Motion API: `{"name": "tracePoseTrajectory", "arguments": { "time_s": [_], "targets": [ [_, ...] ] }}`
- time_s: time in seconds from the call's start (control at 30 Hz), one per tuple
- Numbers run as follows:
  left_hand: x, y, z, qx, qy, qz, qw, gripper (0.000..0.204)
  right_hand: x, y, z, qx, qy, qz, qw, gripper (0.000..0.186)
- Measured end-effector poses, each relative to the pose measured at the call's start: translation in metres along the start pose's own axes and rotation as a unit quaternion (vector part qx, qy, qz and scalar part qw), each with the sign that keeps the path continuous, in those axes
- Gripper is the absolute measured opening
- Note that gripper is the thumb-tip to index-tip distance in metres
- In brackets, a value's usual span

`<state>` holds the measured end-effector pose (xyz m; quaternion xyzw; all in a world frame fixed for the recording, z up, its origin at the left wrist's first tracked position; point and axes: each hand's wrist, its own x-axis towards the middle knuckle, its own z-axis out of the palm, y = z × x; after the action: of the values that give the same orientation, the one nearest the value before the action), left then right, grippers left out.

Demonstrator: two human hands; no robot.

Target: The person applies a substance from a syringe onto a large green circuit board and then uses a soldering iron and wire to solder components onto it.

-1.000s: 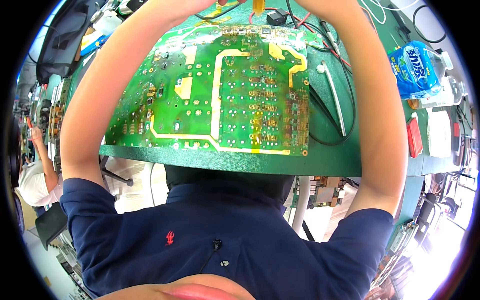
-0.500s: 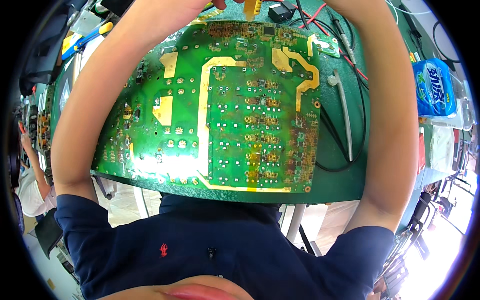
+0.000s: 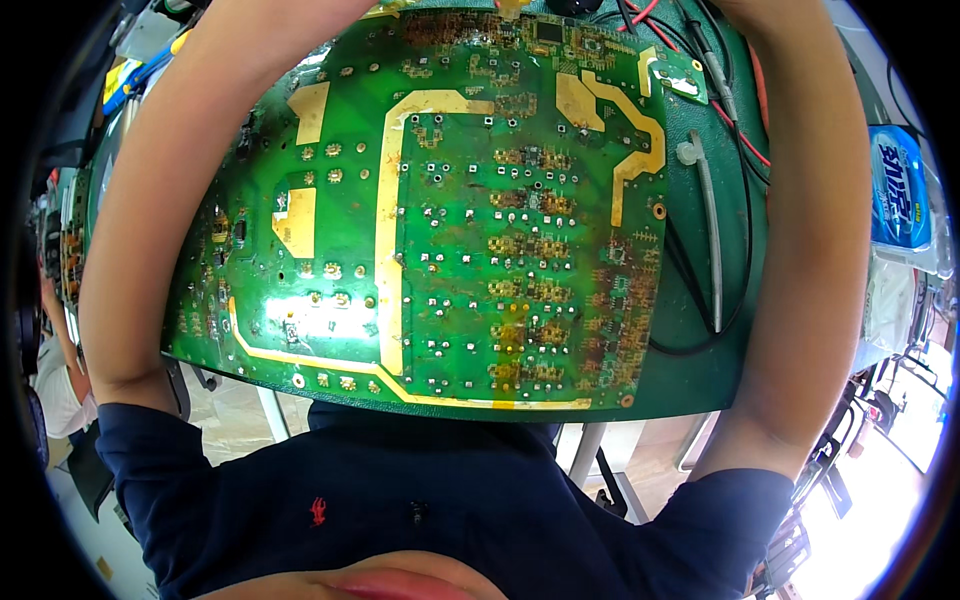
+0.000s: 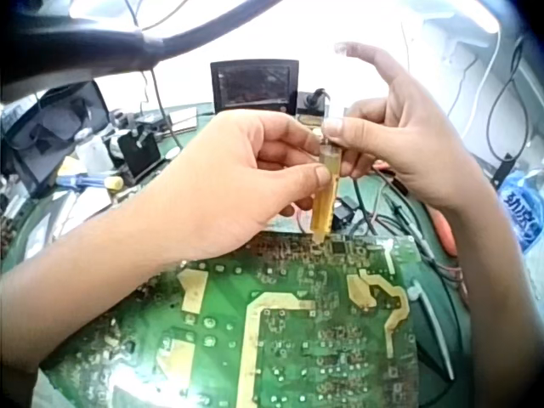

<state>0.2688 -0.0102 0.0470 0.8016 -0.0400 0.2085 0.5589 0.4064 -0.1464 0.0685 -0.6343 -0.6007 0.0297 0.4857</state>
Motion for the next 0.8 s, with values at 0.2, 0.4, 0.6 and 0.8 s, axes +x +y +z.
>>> {"name": "tracePoseTrajectory", "arguments": {
  "time_s": [0.2, 0.4, 0.6, 0.8],
  "targets": [
    [-0.002, 0.001, 0.000, 0.025, 0.000, 0.002, 1.000, 0.023, 0.000, -0.012, 0.003, -0.004, -0.022, 0.024, 0.999, 0.070],
    [-0.005, 0.003, 0.011, 0.085, 0.038, 0.012, 0.996, 0.023, 0.000, -0.002, 0.000, -0.012, -0.010, 0.003, 1.000, 0.069],
    [-0.004, 0.003, 0.011, 0.081, 0.038, 0.007, 0.996, 0.022, 0.001, 0.003, -0.001, -0.007, -0.014, -0.008, 1.000, 0.069],
    [-0.005, 0.005, 0.012, 0.096, 0.042, 0.006, 0.994, 0.023, 0.001, 0.004, -0.003, -0.010, -0.017, -0.013, 1.000, 0.069]
  ]
}}
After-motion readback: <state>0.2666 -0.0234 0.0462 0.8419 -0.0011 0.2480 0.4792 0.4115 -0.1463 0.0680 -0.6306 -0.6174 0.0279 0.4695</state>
